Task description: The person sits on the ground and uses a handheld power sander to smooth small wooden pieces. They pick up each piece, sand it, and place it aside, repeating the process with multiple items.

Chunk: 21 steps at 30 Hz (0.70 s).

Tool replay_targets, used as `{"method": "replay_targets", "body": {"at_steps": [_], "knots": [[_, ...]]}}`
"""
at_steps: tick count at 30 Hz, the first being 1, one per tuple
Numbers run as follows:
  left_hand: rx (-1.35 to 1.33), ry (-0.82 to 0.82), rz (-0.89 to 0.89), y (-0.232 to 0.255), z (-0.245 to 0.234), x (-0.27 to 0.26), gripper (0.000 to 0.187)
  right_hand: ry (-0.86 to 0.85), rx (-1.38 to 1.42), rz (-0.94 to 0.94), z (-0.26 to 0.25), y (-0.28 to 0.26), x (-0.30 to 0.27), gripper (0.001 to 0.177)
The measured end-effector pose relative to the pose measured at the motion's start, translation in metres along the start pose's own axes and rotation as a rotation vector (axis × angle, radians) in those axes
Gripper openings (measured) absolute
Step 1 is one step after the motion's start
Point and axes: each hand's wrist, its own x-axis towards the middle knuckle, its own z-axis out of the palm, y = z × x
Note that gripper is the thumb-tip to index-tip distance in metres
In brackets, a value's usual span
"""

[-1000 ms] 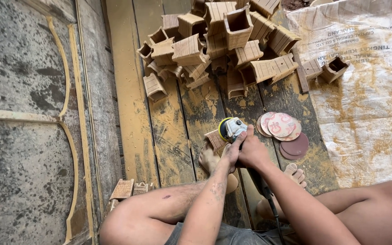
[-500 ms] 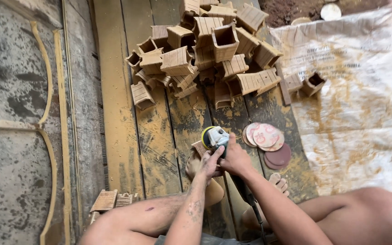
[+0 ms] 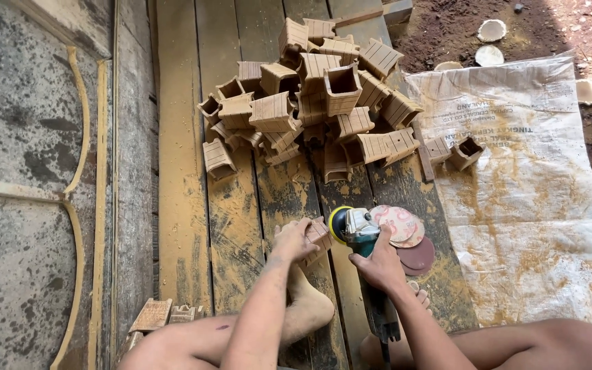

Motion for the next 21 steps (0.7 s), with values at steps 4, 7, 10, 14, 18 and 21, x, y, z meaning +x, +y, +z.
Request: {"method": "replay_targets", "body": {"at_steps": [4,7,10,14,18,21], "knots": [[-0.194,-0.113,-0.035,-0.03,0.001,0.027,0.056,-0.018,0.015,-0.018,0.001,-0.009,-0.006,0.097],[-0.254,0.014,0.009,-0.031,0.0,0.03,0.032,-0.045,0.0,-0.045,0.002,-0.017,-0.001,0.095],[-0.291,0.111,-0.077,-0.017,0.005,0.004,0.028,-0.065,-0.021,-0.086,0.005,-0.03,-0.004,0.092],[-1.167,0.466,-0.542,0.048,-0.016,-0.082,0.035,-0.168,-0.148,-0.197,0.027,-0.05,0.004,0.087],[-1.891,-0.023,-0.521,0.093,-0.039,-0.119,0.082,-0.234,-0.252,-0.443,0.073,-0.051,0.02,0.091],[-1.792,0.101,-0.536,0.083,-0.033,-0.111,0.091,-0.274,-0.197,-0.405,0.055,-0.081,-0.015,0.081]]}}
